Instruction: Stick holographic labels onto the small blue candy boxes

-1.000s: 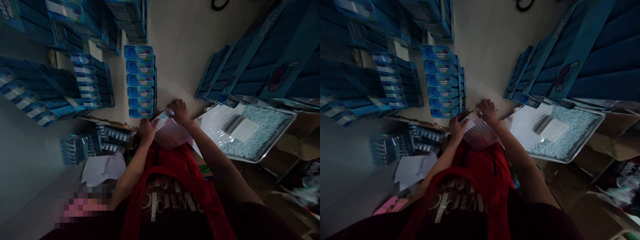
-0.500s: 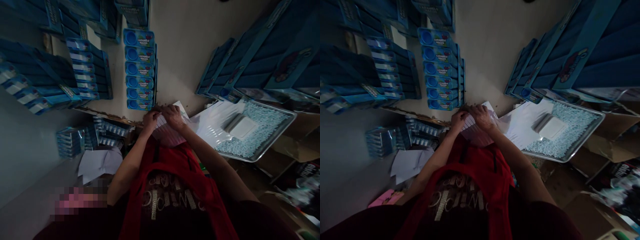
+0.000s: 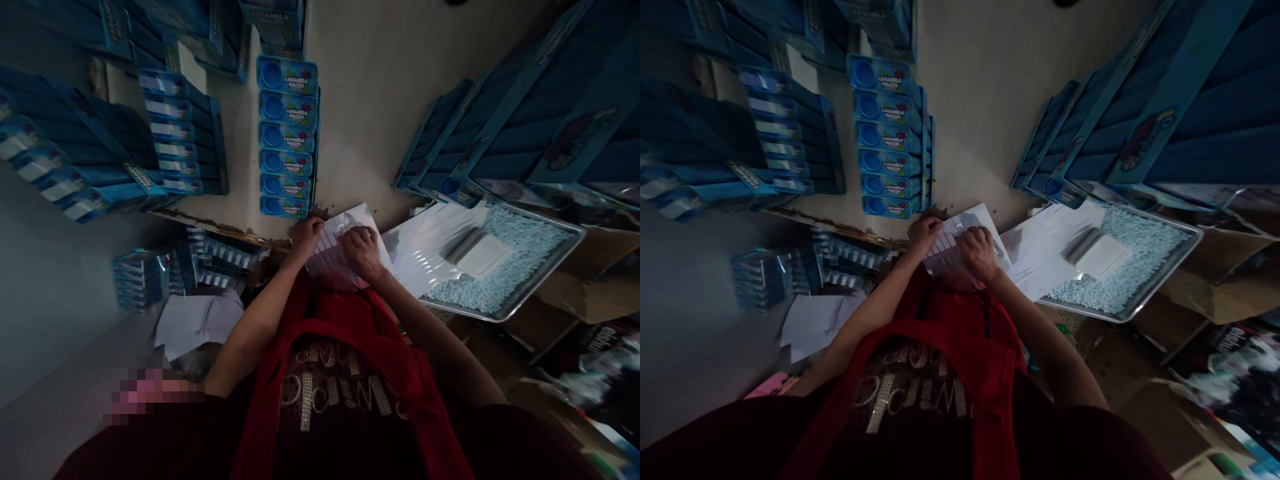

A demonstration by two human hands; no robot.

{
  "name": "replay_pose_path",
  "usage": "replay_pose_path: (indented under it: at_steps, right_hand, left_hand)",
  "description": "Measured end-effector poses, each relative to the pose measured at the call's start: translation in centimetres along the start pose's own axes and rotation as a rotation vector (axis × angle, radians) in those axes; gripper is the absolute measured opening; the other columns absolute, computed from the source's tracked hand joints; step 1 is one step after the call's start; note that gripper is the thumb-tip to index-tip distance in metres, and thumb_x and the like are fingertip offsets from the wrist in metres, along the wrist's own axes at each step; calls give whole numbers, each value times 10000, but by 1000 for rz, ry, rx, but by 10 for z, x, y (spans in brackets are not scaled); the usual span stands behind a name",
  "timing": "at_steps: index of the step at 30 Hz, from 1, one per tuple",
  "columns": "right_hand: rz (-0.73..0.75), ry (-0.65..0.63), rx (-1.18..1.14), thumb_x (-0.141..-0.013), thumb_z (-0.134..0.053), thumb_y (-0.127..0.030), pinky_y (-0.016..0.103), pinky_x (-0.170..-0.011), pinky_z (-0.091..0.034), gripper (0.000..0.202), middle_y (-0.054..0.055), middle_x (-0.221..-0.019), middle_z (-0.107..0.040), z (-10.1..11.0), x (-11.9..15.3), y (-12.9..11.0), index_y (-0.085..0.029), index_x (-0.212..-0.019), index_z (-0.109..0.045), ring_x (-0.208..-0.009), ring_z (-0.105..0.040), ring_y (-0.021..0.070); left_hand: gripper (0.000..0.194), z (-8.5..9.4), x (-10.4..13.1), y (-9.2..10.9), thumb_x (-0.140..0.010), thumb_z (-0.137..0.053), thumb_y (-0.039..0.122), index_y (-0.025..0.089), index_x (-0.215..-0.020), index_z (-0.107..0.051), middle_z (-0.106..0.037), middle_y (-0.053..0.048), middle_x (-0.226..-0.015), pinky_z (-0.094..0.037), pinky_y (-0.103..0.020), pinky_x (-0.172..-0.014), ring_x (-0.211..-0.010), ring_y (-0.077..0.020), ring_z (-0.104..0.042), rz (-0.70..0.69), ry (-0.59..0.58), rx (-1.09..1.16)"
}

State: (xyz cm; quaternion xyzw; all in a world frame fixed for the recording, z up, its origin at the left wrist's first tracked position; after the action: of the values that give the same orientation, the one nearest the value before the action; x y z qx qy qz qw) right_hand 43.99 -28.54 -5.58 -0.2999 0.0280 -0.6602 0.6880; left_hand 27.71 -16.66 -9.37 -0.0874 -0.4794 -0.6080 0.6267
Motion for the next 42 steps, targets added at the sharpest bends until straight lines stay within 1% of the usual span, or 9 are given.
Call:
replay_pose_path:
  at_steps: [10,17,21,25,29,32,36,38,42]
  right_hand:
    - [34,-17,42,-1104,-514,-244,516,-1121,-401,311,153,-1583,-646,13,-31,13,-188,-1203,-803,-1405,-493,349]
    - [-177,-55,-16,-1069,-574,-309,475,-994,-451,273,143,-1084,-794,11,-6,3,-208,-1009,-822,-1097,-627,321]
    - [-436,83,-330,-953,-701,-357,396,-835,-502,198,72,-853,-769,42,18,-12,-219,-835,-778,-847,-658,246]
    - [-572,182,-826,-858,-815,-429,318,-682,-468,205,6,-768,-733,97,23,-33,-230,-837,-771,-698,-598,171]
    - [-514,138,-1138,-833,-880,-478,313,-690,-477,264,3,-795,-731,150,4,-62,-244,-831,-760,-735,-598,162]
    - [-465,115,-1226,-817,-909,-505,317,-683,-489,291,4,-796,-725,179,-13,-83,-255,-832,-760,-734,-602,165]
    - [-403,61,-1258,-758,-951,-545,330,-689,-520,337,5,-767,-735,202,-30,-100,-265,-778,-765,-718,-626,171]
    - [-390,15,-1257,-742,-961,-544,336,-707,-536,337,7,-769,-751,205,-37,-103,-263,-773,-777,-727,-646,175]
    - [-417,-38,-1267,-676,-991,-528,330,-683,-536,354,10,-750,-754,199,-52,-102,-246,-745,-787,-706,-652,173]
  left_hand:
    - [196,-4,-1,-4,-1043,-632,294,212,-1076,-807,-833,-123,-1120,-521,-385,-985,-1107,-305,-740,-103,-3,-64]
    - [199,-18,-5,-4,-1050,-577,213,204,-1062,-775,-788,-160,-1207,-483,-437,-1095,-1227,-334,-680,-137,89,-85]
    - [238,-16,7,-7,-1010,-616,163,201,-1182,-776,-752,-166,-1334,-451,-454,-1212,-1347,-325,-637,-177,139,27]
    - [247,14,62,1,-990,-619,177,207,-1160,-796,-778,-141,-1306,-477,-447,-1232,-1317,-294,-686,-320,129,254]
    - [426,67,118,28,-993,-698,497,236,-1329,-717,-818,-99,-1136,-622,-418,-1030,-1112,-260,-783,-154,65,814]
    - [656,98,133,57,-904,-764,684,242,-1376,-655,-819,-122,-1178,-664,-420,-928,-1139,-296,-792,-56,-171,1149]
    - [625,124,134,74,-832,-802,776,230,-1130,-735,-831,-124,-1116,-671,-384,-837,-1050,-297,-815,19,-317,1254]
    - [568,129,134,72,-808,-860,722,248,-1102,-750,-830,-91,-1060,-664,-350,-788,-1002,-269,-816,44,-278,1269]
    - [401,138,126,63,-743,-971,525,249,-915,-737,-792,-7,-896,-657,-306,-734,-809,-178,-770,7,39,1268]
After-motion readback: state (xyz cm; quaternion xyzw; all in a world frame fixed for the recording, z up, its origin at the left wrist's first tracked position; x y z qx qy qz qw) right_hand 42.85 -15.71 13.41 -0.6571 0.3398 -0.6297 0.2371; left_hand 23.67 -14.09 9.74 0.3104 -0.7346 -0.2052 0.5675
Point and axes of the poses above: each hand's wrist, its own x-axis away from the middle knuckle, its own z-axis out of the back of the hand, y = z × x, the point moved 3 cm from there along -x, towards the middle knuckle
